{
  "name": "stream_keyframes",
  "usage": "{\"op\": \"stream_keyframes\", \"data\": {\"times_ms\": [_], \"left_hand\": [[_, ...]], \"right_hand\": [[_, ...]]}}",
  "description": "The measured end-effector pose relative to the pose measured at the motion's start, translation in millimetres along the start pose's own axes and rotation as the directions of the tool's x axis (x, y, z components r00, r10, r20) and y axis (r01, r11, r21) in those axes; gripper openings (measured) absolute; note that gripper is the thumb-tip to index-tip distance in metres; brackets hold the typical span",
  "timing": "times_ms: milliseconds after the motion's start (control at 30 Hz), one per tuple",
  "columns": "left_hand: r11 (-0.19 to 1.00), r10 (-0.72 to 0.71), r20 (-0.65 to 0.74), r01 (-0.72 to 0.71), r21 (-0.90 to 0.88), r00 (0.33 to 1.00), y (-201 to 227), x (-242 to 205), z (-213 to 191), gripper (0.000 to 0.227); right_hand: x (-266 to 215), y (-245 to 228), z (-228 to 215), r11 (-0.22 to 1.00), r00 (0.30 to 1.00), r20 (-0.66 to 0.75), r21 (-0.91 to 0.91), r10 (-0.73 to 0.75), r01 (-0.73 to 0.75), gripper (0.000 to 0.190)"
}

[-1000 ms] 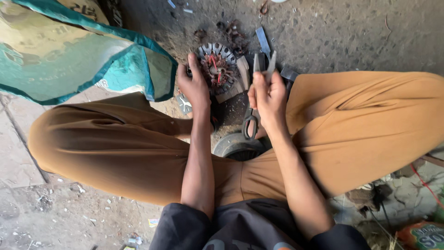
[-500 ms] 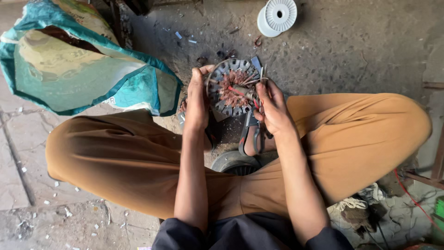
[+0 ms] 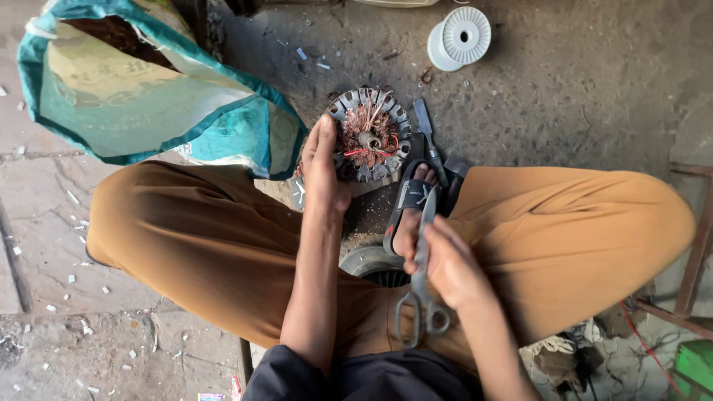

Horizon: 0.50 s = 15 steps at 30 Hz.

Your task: The person sits cross-legged on the floor and uses pliers to pull and cut copper wires from a circular electrical component. The person repeatedly rotates the component and continues removing wires throughout the clip.

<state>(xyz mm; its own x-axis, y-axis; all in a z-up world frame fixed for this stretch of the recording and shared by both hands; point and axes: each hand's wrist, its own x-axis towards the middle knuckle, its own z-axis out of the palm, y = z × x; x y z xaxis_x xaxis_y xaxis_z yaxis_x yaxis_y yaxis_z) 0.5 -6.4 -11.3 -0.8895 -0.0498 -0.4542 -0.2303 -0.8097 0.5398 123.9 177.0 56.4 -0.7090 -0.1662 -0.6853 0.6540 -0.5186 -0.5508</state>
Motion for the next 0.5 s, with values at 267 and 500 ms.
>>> {"op": "stream_keyframes", "data": {"times_ms": [267,500], "left_hand": [[0.983,0.176,-0.102,-0.169,0.069,0.979,-4.9,1.2,5.0,0.035],[0.969,0.236,0.028,-0.237,0.066,0.971,2.5,-7.7,14.7,0.034]], "right_hand": [[20.6,1.7,9.7,0.935,0.998,0.008,-0.349,-0.055,0.055,0.025],[37.1,-27.3,22.5,0.908,1.000,-0.020,-0.419,-0.018,0.008,0.017]]}}
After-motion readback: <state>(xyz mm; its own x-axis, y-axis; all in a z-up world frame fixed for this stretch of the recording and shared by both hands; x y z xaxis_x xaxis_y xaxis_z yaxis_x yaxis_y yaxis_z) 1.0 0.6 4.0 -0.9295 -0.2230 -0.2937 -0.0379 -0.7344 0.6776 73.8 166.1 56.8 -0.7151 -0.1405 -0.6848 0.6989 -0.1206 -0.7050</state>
